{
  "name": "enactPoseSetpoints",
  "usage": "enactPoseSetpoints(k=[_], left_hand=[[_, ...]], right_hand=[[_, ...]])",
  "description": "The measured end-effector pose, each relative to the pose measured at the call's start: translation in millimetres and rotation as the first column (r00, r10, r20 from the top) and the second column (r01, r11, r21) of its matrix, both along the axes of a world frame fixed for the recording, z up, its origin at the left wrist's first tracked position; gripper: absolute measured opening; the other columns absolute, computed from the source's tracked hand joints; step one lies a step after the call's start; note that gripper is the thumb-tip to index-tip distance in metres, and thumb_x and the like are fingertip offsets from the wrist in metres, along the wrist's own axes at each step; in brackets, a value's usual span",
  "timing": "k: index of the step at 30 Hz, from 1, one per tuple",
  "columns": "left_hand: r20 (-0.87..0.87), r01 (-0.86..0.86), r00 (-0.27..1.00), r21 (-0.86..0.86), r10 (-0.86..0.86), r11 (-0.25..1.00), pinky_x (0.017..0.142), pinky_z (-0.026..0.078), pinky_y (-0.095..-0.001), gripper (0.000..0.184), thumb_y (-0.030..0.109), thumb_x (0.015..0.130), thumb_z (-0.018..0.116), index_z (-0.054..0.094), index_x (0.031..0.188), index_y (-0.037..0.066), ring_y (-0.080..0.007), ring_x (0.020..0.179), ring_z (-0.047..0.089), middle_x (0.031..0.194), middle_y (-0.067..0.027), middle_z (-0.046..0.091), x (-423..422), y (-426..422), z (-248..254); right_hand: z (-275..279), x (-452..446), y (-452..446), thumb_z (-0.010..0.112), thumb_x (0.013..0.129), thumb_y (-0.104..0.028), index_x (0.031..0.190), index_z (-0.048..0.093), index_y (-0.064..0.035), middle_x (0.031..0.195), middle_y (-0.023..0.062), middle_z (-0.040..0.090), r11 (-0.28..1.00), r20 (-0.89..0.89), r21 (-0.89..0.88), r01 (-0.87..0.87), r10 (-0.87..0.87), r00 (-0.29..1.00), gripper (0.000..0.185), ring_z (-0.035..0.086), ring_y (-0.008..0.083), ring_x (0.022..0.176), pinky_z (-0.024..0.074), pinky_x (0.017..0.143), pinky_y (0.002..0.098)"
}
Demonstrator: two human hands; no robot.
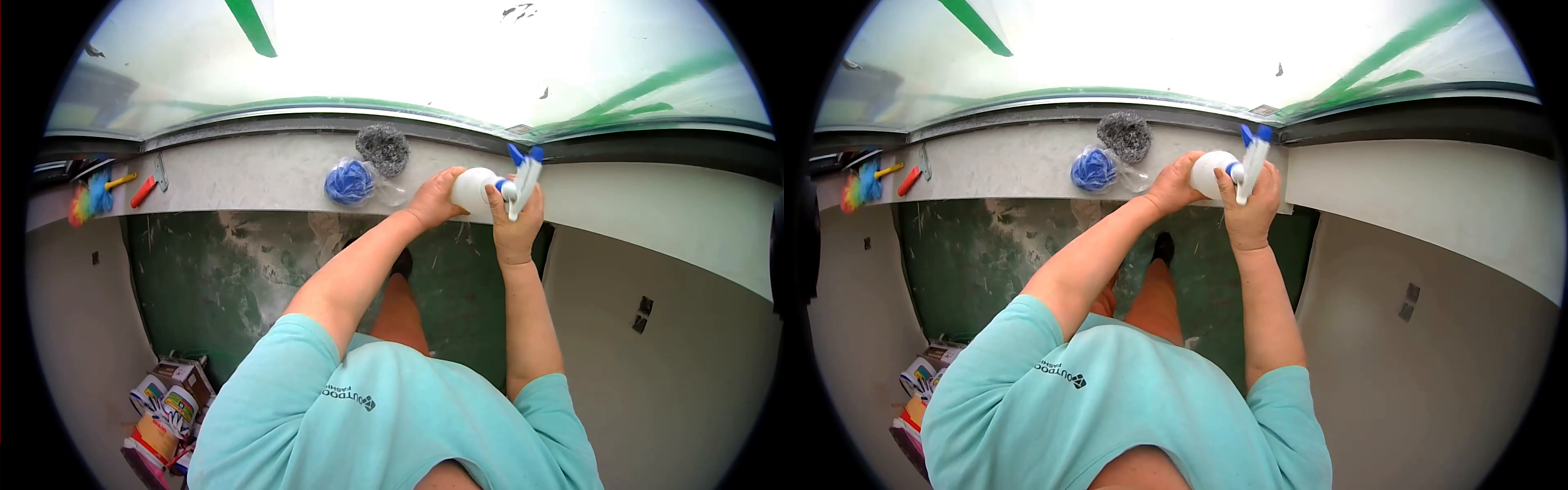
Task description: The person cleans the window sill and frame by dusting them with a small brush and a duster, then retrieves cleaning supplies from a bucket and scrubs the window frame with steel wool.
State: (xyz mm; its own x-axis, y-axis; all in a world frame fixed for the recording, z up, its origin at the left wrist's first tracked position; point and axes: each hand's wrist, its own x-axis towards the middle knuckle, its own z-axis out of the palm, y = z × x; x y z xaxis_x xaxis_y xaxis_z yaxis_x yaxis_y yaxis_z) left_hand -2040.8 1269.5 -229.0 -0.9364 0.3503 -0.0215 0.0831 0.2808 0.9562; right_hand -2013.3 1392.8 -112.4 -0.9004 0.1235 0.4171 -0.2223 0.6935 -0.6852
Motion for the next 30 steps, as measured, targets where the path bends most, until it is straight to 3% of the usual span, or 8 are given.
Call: enactPoseSetpoints(k=[6,12,15,17,19,21,25,30], left_hand=[[-0.024,0.056,0.998,-0.022,-0.056,0.998,0.087,0.045,-0.0368,0.059,0.014,0.057,0.079,0.051,0.109,0.010,-0.0306,0.100,0.055,0.105,-0.0117,0.058,-5.1,-4.2,4.4],[-0.047,0.153,0.987,-0.006,-0.153,0.988,0.087,0.044,-0.0369,0.060,0.014,0.057,0.079,0.052,0.110,0.010,-0.0309,0.101,0.055,0.107,-0.0124,0.058,-11.6,-10.3,10.8],[-0.032,0.155,0.987,-0.018,-0.156,0.988,0.089,0.044,-0.0367,0.061,0.014,0.057,0.079,0.052,0.111,0.010,-0.0305,0.102,0.054,0.107,-0.0127,0.058,-14.2,-7.9,8.5],[-0.033,0.159,0.987,-0.020,-0.160,0.987,0.087,0.045,-0.0365,0.059,0.017,0.059,0.078,0.052,0.111,0.009,-0.0306,0.100,0.055,0.107,-0.0131,0.058,-15.6,-8.6,5.5],[-0.039,0.156,0.987,-0.012,-0.157,0.988,0.085,0.045,-0.0363,0.057,0.020,0.062,0.078,0.053,0.112,0.009,-0.0308,0.099,0.056,0.106,-0.0134,0.059,-17.4,-7.3,1.4],[-0.111,0.141,0.983,-0.037,-0.145,0.989,0.086,0.045,-0.0363,0.058,0.020,0.062,0.078,0.052,0.113,0.009,-0.0305,0.099,0.056,0.107,-0.0134,0.059,-17.2,-6.4,-3.8],[0.000,0.173,0.985,-0.031,-0.174,0.984,0.087,0.045,-0.0364,0.057,0.020,0.062,0.077,0.052,0.113,0.009,-0.0306,0.100,0.055,0.107,-0.0136,0.059,-17.6,-8.0,4.0],[-0.052,0.190,0.980,-0.043,-0.192,0.981,0.089,0.043,-0.0363,0.060,0.017,0.060,0.078,0.052,0.113,0.008,-0.0304,0.103,0.054,0.108,-0.0135,0.058,-21.7,-9.0,-2.6]], right_hand=[[1.2,-6.4,2.6,0.071,0.072,-0.010,0.088,0.056,-0.0022,0.090,0.0110,0.061,0.988,0.048,-0.142,-0.066,0.073,0.996,0.024,0.058,0.0254,0.083,0.0466,0.075,0.0345],[21.8,-14.7,28.2,0.068,0.075,-0.002,0.096,0.057,-0.0015,0.110,0.0132,0.059,0.836,0.303,-0.352,-0.421,0.527,0.794,0.024,0.055,0.0243,0.107,0.0419,0.092,0.0350],[36.9,-19.9,40.9,0.069,0.073,-0.004,0.103,0.057,-0.0029,0.116,0.0104,0.057,0.896,0.555,-0.285,-0.342,0.445,0.703,0.032,0.052,0.0241,0.112,0.0417,0.092,0.0347],[33.1,-20.1,51.1,0.068,0.074,-0.005,0.114,0.054,-0.0038,0.119,0.0085,0.053,0.888,0.430,-0.225,-0.401,0.460,0.777,0.042,0.050,0.0221,0.111,0.0415,0.092,0.0344],[39.1,-14.9,69.0,0.068,0.075,-0.008,0.118,0.052,-0.0045,0.118,0.0090,0.051,0.981,0.454,-0.170,-0.098,0.166,0.876,0.046,0.051,0.0195,0.106,0.0429,0.089,0.0326],[53.5,-10.9,70.0,0.067,0.076,-0.009,0.119,0.052,-0.0044,0.113,0.0086,0.052,0.956,0.454,-0.287,-0.067,0.197,0.869,0.045,0.052,0.0167,0.100,0.0458,0.083,0.0298],[95.4,-16.9,25.2,0.063,0.076,-0.001,0.109,0.059,-0.0058,0.098,0.0069,0.055,0.976,0.581,-0.050,-0.213,0.202,0.788,0.033,0.053,0.0152,0.090,0.0484,0.070,0.0274],[107.5,-36.7,26.2,0.059,0.069,0.009,0.090,0.068,-0.0110,0.099,0.0079,0.059,0.692,0.470,0.347,-0.633,0.455,0.756,0.030,0.056,0.0241,0.090,0.0467,0.077,0.0325]])
